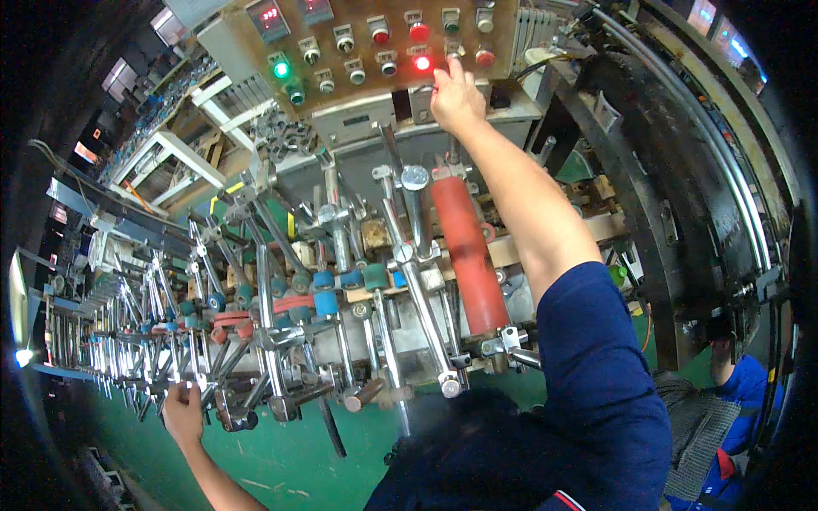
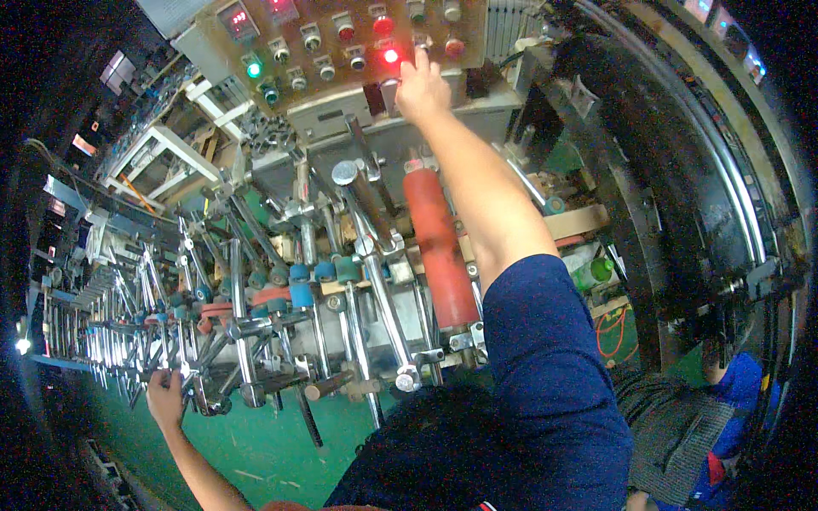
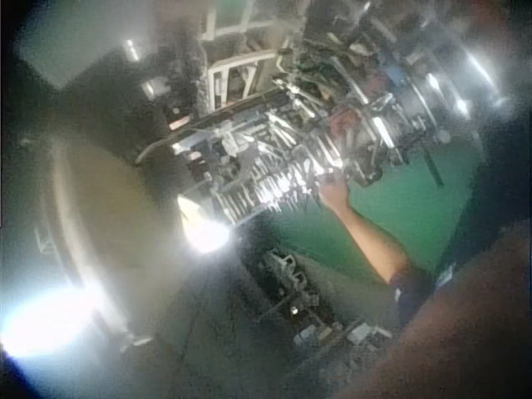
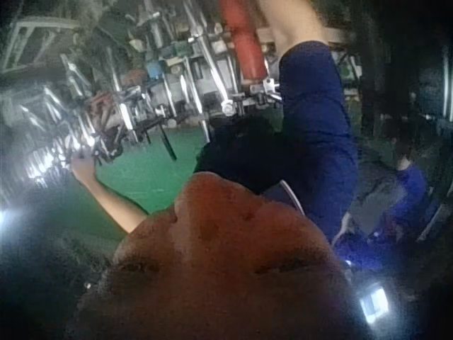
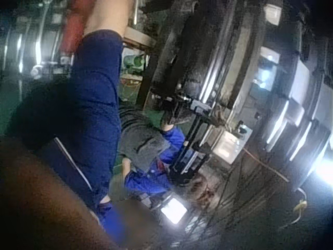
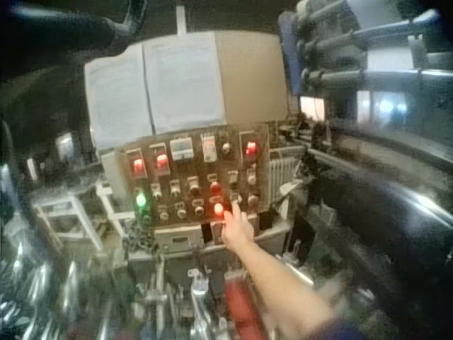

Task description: The person assembles metal parts on a machine using a wrench. They repeatedly tighten bolts on various metal rods and components, adjusting and securing them in place.

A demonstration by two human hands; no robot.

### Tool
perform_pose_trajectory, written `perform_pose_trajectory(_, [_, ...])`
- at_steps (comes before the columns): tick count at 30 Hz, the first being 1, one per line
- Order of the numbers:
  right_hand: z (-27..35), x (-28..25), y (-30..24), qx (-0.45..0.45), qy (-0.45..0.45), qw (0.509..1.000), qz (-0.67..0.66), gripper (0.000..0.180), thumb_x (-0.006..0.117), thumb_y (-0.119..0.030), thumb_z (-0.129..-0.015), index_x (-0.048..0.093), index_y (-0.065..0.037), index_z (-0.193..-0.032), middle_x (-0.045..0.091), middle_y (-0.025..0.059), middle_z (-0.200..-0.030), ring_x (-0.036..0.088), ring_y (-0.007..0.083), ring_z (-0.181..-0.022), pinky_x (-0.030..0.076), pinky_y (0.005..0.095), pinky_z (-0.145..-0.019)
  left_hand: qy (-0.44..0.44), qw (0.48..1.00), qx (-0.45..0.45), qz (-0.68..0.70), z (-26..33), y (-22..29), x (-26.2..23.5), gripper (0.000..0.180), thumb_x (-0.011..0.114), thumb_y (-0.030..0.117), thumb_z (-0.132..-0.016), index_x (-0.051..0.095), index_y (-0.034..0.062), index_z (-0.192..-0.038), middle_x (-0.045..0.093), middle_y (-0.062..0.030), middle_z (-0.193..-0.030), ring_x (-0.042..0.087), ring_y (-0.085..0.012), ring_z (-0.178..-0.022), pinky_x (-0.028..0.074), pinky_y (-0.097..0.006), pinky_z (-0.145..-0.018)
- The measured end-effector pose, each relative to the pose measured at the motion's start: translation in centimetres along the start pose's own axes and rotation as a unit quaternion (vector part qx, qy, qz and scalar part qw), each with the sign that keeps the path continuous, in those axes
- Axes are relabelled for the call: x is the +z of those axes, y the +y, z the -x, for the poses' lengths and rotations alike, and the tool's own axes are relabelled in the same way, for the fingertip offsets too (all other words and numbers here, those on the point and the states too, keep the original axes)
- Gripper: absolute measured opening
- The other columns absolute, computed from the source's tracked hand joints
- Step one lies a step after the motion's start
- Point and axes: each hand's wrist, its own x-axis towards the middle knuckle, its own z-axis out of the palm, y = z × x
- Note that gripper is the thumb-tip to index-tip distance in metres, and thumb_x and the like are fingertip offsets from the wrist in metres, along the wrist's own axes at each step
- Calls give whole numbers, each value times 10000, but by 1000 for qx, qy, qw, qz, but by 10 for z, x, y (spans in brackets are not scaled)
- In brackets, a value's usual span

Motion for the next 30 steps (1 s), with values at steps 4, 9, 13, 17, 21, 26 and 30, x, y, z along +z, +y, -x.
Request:
perform_pose_trajectory(4, [3, 23, 12, 5, 36, 999, 9, 326, 577, -216, -928, 641, -164, -1243, 432, 176, -1546, 646, 436, -1113, 541, 534, -944, -11, 998, 5, -55, -3, -2, 5, 326, 747, 329, -863, 712, 44, -1017, 724, -152, -846, 692, -313, -762, 515, -424, -699])
perform_pose_trajectory(9, [0, 7, -14, 29, -40, 997, -51, 297, 568, -260, -955, 650, -103, -1193, 390, 192, -1567, 616, 384, -1172, 511, 481, -997, -34, 999, -9, -29, 3, -37, -2, 398, 706, 359, -924, 714, 19, -1130, 741, -143, -878, 702, -237, -776, 522, -383, -721])
perform_pose_trajectory(13, [-1, 15, 8, 38, -34, 998, -41, 273, 547, -246, -953, 673, -97, -1144, 336, 181, -1614, 642, 382, -1151, 529, 485, -963, -60, 996, -27, -54, -9, -13, 5, 401, 700, 374, -931, 721, 49, -1164, 737, -130, -883, 691, -235, -770, 519, -381, -720])
perform_pose_trajectory(17, [-2, 12, 5, 34, -70, 996, -38, 292, 520, -246, -956, 683, -81, -1135, 260, 215, -1642, 643, 419, -1137, 532, 499, -956, -40, 998, -9, -37, -6, -25, 7, 370, 693, 361, -943, 722, 51, -1143, 730, -118, -863, 678, -222, -753, 514, -371, -717])
perform_pose_trajectory(21, [-16, 21, 14, 39, -130, 990, -44, 355, 504, -243, -962, 669, -58, -1217, 239, 248, -1634, 608, 443, -1172, 493, 491, -1015, -37, 999, 1, -12, -9, -35, 9, 349, 690, 327, -954, 718, 50, -1164, 735, -122, -880, 682, -205, -782, 517, -359, -734])
perform_pose_trajectory(26, [-23, 30, 28, 21, -136, 984, -111, 466, 503, -211, -955, 559, -23, -1378, 327, 282, -1571, 574, 448, -1204, 453, 453, -1055, -31, 999, 9, -36, -9, -31, 10, 358, 703, 346, -943, 720, 50, -1144, 738, -122, -878, 683, -211, -765, 516, -366, -724])
perform_pose_trajectory(30, [-21, 22, 19, 55, -139, 973, -174, 638, 492, -177, -938, 331, -26, -1536, 473, 300, -1463, 580, 427, -1220, 451, 454, -1045, -51, 998, -13, -46, -6, -30, 2, 375, 709, 365, -934, 724, 52, -1139, 736, -121, -874, 682, -217, -761, 515, -369, -720])
